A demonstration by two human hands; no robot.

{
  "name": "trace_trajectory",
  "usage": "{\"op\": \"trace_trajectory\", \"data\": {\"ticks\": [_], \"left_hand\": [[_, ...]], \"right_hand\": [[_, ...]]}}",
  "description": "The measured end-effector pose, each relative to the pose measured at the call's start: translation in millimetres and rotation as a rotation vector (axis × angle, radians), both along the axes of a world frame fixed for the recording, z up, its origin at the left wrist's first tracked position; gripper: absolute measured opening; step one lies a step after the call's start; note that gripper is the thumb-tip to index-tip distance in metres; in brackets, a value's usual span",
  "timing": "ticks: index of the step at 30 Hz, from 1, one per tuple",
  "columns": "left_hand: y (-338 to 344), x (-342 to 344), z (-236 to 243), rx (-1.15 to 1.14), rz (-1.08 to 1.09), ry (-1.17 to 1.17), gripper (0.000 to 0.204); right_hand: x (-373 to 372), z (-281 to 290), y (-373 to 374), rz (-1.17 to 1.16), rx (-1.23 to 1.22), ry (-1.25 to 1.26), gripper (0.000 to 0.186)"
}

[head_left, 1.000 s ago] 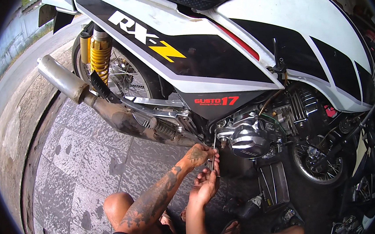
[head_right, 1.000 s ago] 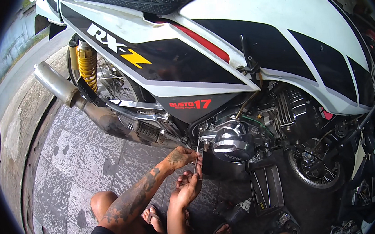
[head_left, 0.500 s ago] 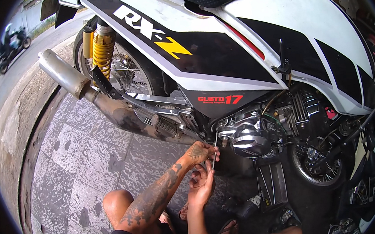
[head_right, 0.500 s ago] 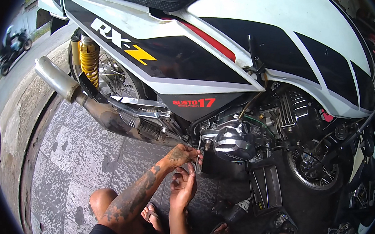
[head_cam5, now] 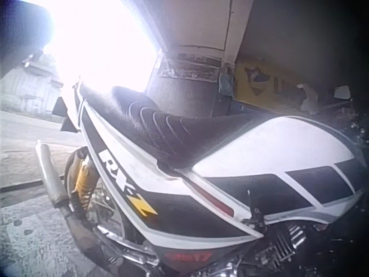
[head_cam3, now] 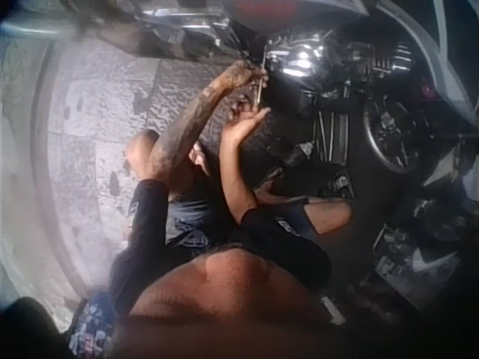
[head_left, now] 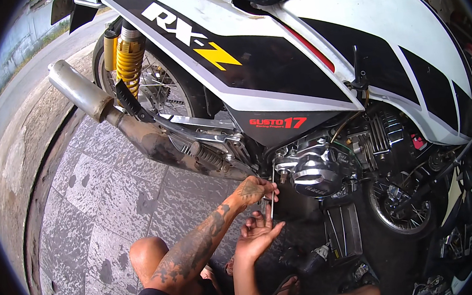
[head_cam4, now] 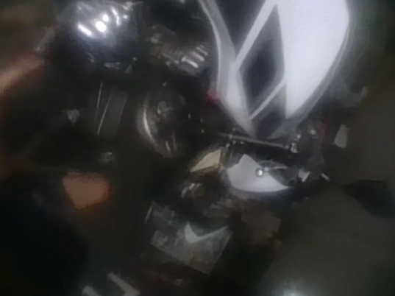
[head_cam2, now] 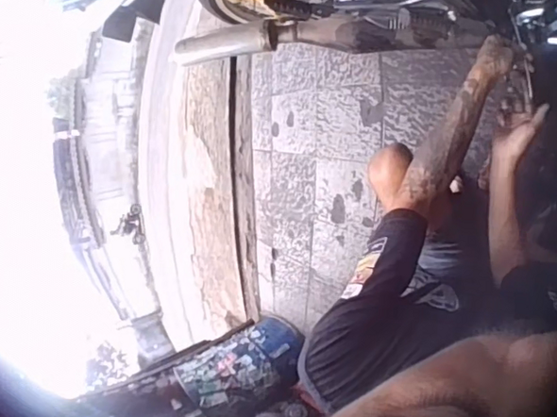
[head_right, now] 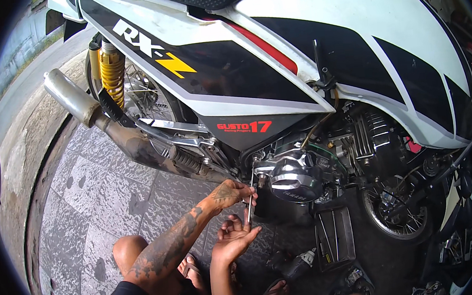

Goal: The person removes bolts from a motorcycle engine casing using a T-handle wrench and by hand, placing the components in a metal tray.

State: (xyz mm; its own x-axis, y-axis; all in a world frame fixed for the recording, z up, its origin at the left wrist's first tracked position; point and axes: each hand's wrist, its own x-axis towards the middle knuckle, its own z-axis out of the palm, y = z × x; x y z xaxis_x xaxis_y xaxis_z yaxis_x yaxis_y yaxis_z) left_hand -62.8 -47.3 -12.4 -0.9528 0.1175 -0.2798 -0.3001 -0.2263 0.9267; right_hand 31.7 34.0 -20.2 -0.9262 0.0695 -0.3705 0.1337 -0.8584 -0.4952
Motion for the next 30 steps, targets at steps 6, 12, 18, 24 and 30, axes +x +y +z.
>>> {"op": "trace_trajectory", "data": {"ticks": [6, 12, 18, 24, 30], "left_hand": [[1.3, 5.9, 18.4, -0.026, 0.023, -0.051, 0.026], [2.3, -3.8, 12.6, -0.009, -0.021, -0.036, 0.024], [2.6, -5.4, 0.8, 0.095, -0.016, 0.028, 0.023], [-10.0, 2.2, -11.7, 0.025, 0.001, 0.081, 0.021], [-10.1, 3.4, -8.2, 0.007, 0.028, 0.093, 0.021]], "right_hand": [[-5.9, 16.5, 1.7, 0.009, 0.407, 0.143, 0.029], [-6.9, 17.0, 1.2, -0.081, 0.43, 0.143, 0.031], [0.6, -0.8, -1.1, 0.099, 0.302, 0.067, 0.052], [-14.0, -28.9, 12.7, 0.029, 0.693, 0.043, 0.037], [-7.5, -59.1, 32.1, 0.066, 0.415, 0.053, 0.045]]}}
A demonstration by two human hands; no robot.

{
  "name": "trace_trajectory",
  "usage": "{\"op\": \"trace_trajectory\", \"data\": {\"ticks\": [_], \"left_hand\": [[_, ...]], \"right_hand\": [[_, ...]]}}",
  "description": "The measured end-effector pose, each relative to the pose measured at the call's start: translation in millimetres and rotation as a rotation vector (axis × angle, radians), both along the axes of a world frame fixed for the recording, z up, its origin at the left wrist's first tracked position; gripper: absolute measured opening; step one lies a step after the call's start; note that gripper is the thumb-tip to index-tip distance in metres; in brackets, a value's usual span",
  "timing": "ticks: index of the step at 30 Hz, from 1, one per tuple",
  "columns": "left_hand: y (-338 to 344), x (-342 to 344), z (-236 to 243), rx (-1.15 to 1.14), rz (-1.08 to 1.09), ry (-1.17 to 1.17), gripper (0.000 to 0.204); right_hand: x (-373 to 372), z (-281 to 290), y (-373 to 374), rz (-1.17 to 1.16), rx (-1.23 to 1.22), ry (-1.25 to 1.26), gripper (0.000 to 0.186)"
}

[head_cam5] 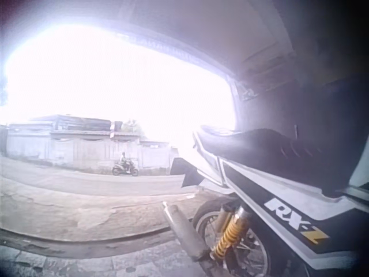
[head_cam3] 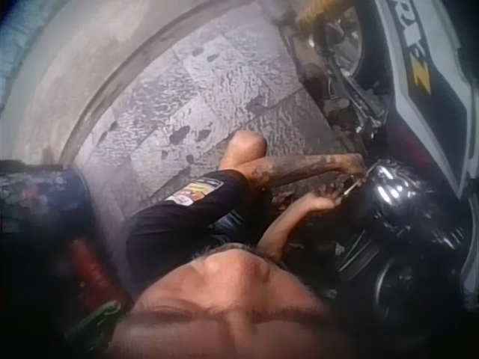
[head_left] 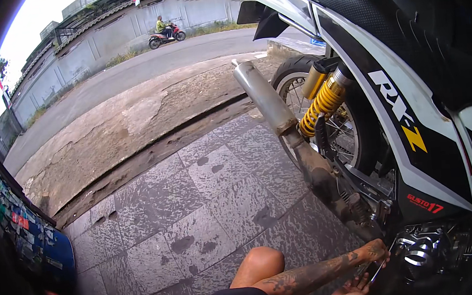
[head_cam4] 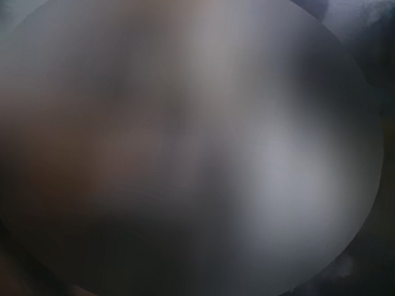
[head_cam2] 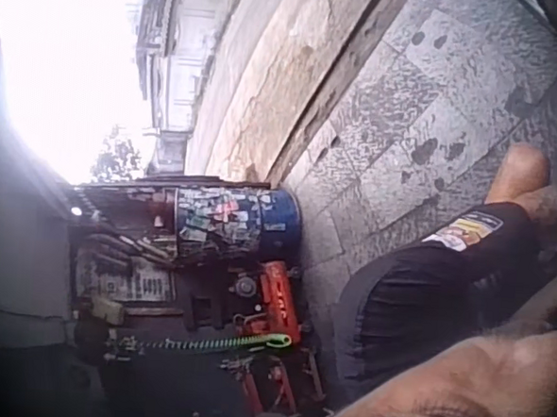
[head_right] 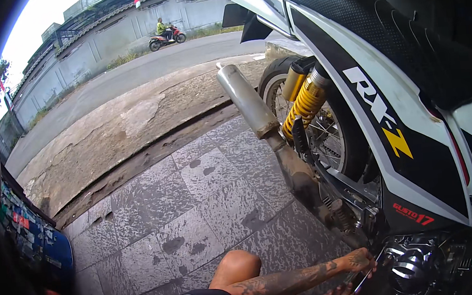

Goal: The person removes bolts from a motorcycle engine casing using a T-handle wrench and by hand, placing the components in a metal tray.

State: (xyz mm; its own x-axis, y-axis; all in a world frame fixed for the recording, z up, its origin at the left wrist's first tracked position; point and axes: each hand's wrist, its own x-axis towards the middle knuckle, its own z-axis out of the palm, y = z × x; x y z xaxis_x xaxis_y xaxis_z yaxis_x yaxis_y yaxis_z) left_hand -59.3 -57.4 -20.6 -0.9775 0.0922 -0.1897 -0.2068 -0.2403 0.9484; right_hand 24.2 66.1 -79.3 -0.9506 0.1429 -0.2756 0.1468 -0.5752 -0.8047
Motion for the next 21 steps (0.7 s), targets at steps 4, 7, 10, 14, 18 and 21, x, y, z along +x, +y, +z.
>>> {"op": "trace_trajectory", "data": {"ticks": [4, 7, 10, 14, 18, 21], "left_hand": [[3.6, -1.2, -3.8, 0.004, -0.006, -0.006, 0.02], [9.4, -7.1, -9.1, -0.003, 0.004, -0.018, 0.02], [31.3, -17.0, -9.3, -0.009, -0.028, -0.004, 0.019], [14.4, -15.4, 1.2, -0.07, 0.016, -0.065, 0.019], [15.0, -13.8, 7.5, -0.01, -0.008, -0.083, 0.02], [12.9, -5.6, 6.2, -0.084, -0.007, -0.011, 0.023]], "right_hand": [[3.5, -1.1, -8.6, -0.11, 0.511, 0.189, 0.043], [1.0, 56.3, -34.2, -0.197, 0.204, 0.138, 0.036], [-8.1, 68.6, -30.6, -0.072, 0.222, 0.164, 0.032], [-5.9, 85.9, -35.8, -0.048, 0.125, 0.109, 0.049], [12.4, 78.5, -35.2, -0.044, 0.177, 0.125, 0.039], [14.0, 75.2, -32.6, -0.041, 0.22, 0.111, 0.038]]}}
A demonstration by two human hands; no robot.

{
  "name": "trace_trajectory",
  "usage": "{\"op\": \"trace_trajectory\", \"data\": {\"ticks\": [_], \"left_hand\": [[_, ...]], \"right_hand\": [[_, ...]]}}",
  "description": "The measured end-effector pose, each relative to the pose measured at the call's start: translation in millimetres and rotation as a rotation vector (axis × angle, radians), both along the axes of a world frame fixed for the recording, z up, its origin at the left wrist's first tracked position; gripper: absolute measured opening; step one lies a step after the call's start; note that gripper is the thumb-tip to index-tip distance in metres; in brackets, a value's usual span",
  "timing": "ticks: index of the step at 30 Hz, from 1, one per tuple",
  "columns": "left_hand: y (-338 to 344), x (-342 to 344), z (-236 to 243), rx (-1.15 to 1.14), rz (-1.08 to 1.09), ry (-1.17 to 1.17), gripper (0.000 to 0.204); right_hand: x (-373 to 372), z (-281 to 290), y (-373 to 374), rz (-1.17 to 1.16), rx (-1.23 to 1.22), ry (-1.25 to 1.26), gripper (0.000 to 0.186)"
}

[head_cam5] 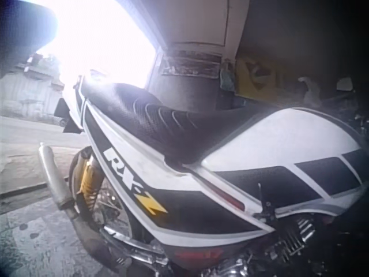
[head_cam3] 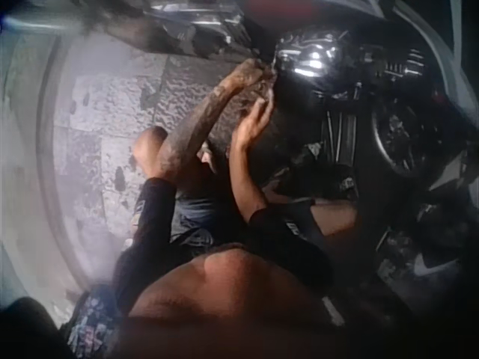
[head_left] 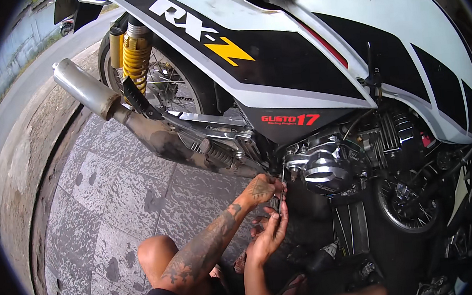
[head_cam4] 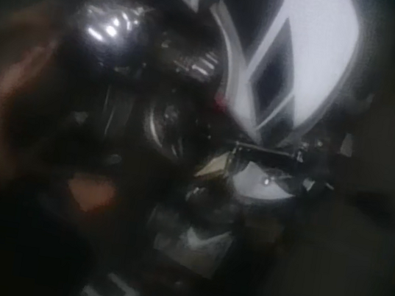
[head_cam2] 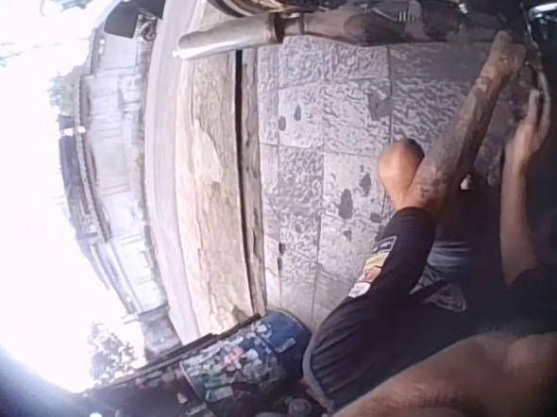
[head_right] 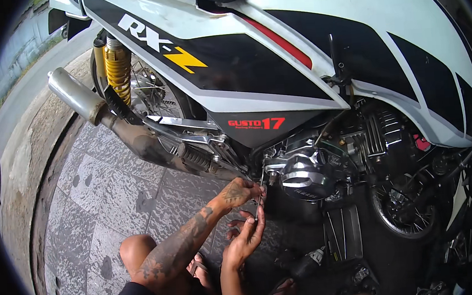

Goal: The person removes bolts from a motorcycle engine casing using a T-handle wrench and by hand, placing the components in a metal tray.

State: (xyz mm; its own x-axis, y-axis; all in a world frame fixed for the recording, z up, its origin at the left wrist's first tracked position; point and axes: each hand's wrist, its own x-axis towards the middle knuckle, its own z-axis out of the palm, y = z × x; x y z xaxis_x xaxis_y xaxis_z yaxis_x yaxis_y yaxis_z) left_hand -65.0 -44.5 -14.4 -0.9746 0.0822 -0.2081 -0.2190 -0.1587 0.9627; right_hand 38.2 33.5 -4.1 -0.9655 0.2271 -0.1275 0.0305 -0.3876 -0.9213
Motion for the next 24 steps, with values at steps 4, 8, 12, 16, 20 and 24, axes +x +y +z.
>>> {"op": "trace_trajectory", "data": {"ticks": [4, 8, 12, 16, 20, 24], "left_hand": [[0.2, 8.8, 8.0, -0.265, 0.006, -0.034, 0.026], [-0.3, 8.8, 6.5, -0.2, 0.022, -0.042, 0.026], [0.3, 6.8, 7.4, -0.217, 0.05, -0.036, 0.026], [1.2, 7.3, 13.5, -0.255, 0.079, -0.042, 0.026], [-0.3, 6.0, 8.9, -0.231, 0.079, -0.055, 0.027], [-1.5, 4.0, 12.7, -0.134, 0.058, -0.068, 0.026]], "right_hand": [[6.1, 0.2, 1.5, -0.008, -0.01, -0.049, 0.039], [2.9, -5.5, 1.7, -0.02, -0.074, -0.018, 0.04], [-0.9, -6.9, 2.0, -0.035, -0.148, -0.026, 0.04], [-3.2, -6.2, 1.3, -0.056, -0.273, -0.062, 0.039], [-5.7, -7.7, -0.1, -0.006, -0.162, -0.013, 0.035], [-14.7, -19.4, 7.5, 0.076, 0.087, 0.076, 0.032]]}}
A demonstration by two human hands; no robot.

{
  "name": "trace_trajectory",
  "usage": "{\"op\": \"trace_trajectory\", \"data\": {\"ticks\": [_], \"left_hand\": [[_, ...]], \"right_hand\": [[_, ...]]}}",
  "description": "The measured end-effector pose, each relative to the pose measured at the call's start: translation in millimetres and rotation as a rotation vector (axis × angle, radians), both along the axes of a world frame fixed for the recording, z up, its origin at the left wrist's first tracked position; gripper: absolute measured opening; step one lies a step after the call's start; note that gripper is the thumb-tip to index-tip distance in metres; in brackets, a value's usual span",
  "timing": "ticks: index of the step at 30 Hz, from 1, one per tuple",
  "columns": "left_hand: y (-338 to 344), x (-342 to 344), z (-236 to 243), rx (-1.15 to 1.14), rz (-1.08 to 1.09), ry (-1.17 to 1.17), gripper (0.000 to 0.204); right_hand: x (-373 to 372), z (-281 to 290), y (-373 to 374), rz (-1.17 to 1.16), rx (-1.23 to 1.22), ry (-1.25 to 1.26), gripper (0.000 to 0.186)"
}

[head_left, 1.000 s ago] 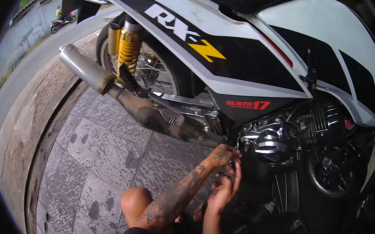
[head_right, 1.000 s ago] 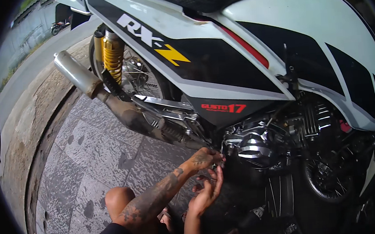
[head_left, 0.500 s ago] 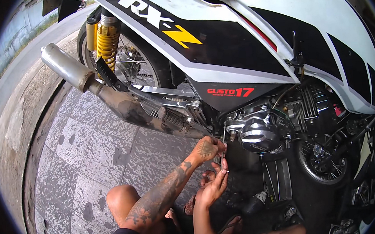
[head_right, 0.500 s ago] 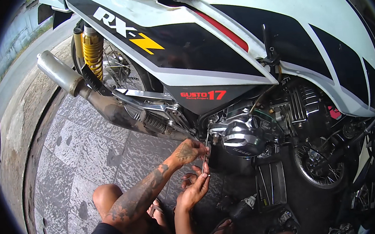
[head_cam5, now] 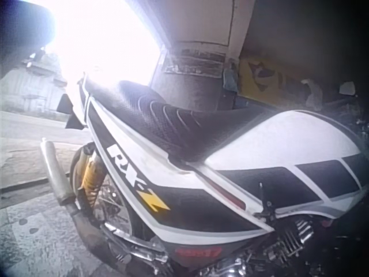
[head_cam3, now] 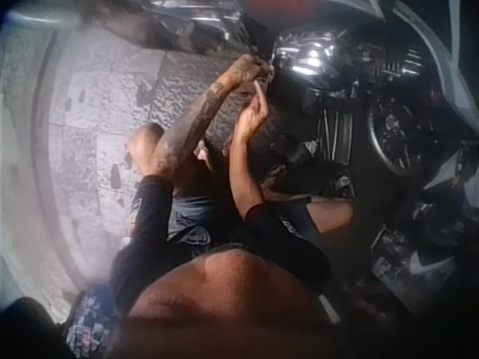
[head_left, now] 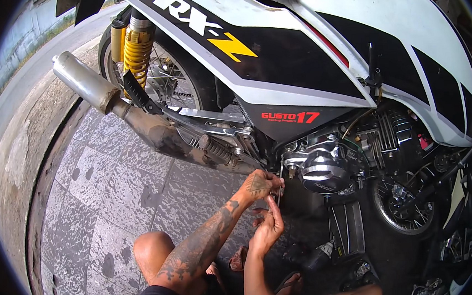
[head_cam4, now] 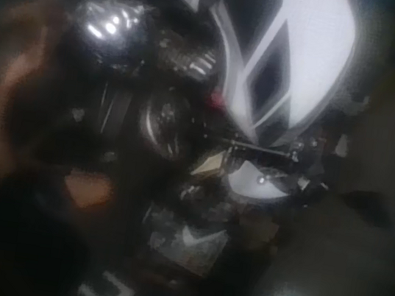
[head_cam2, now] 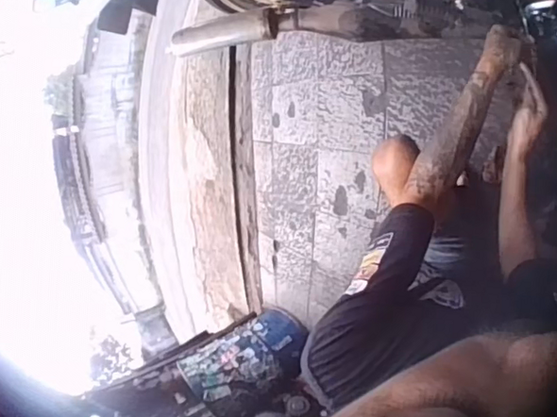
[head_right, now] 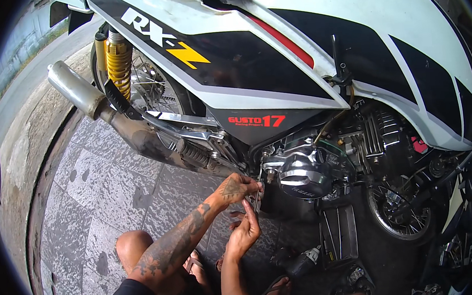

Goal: The person removes bolts from a motorcycle engine casing using a T-handle wrench and by hand, placing the components in a metal tray.

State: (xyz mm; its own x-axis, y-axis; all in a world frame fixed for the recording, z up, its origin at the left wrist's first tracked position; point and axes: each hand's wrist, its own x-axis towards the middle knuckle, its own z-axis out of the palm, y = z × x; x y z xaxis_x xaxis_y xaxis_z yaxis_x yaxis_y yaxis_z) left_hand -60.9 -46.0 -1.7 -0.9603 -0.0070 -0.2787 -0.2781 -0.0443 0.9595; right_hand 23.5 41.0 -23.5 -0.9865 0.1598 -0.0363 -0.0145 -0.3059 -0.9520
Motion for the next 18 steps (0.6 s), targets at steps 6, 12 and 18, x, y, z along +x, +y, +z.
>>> {"op": "trace_trajectory", "data": {"ticks": [6, 12, 18], "left_hand": [[0.2, -0.3, -3.6, 0.084, 0.008, 0.065, 0.025], [0.1, -3.0, -4.2, 0.172, -0.017, 0.005, 0.019], [3.6, -1.8, -11.3, 0.223, 0.023, 0.029, 0.023]], "right_hand": [[20.4, 11.6, -2.5, -0.046, -0.522, -0.16, 0.043], [4.9, 5.3, -3.2, -0.01, -0.127, -0.12, 0.035], [8.1, -3.6, 4.1, -0.116, -0.378, -0.231, 0.038]]}}
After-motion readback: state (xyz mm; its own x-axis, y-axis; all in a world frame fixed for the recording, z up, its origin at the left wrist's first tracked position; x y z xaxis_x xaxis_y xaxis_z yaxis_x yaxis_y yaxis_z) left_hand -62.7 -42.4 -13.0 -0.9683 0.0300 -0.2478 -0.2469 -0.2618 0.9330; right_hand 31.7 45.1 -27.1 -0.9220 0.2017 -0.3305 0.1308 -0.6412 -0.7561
